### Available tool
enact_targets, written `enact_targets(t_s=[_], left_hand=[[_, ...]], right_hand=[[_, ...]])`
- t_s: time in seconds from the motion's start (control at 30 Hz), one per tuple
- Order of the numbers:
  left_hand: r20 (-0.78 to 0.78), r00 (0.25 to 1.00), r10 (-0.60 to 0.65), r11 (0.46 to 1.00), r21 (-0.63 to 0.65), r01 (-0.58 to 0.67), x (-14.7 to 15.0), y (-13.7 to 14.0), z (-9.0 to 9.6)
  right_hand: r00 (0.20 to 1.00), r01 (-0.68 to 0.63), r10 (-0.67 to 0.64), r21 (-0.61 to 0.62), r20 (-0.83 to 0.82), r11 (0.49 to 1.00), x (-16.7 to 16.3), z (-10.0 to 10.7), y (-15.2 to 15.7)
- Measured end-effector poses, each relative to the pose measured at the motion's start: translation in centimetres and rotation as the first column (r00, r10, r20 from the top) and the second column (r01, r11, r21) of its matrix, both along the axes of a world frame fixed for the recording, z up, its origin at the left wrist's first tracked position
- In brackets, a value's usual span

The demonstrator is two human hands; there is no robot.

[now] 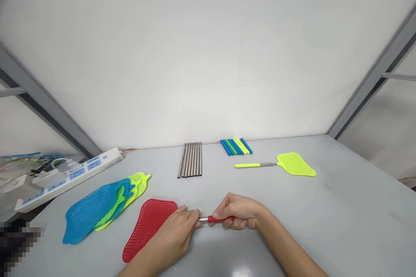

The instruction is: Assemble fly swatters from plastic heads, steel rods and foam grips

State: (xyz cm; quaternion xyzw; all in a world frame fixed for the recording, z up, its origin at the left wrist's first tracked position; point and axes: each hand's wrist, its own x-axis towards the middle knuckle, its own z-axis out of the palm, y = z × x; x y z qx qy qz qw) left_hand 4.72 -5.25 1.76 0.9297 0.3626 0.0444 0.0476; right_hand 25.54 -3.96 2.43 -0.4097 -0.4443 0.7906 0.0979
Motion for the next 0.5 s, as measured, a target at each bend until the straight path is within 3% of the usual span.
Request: enact_targets(t_s=[0.2, 0.5], left_hand=[[0.038, 0.999, 0.028, 1.000, -0.004, -0.028, 0.0, 0.3, 0.0], [0.173, 0.983, 0.058, 0.995, -0.087, -0.044, -1.0, 1.2, 1.9]], right_hand=[[0.999, 0.040, -0.040, 0.014, -0.023, 0.999, -0.2, 0.0, 0.0], [0.978, 0.161, -0.147, 0.087, -0.145, 0.983, -0.8, 0.0, 0.0]])
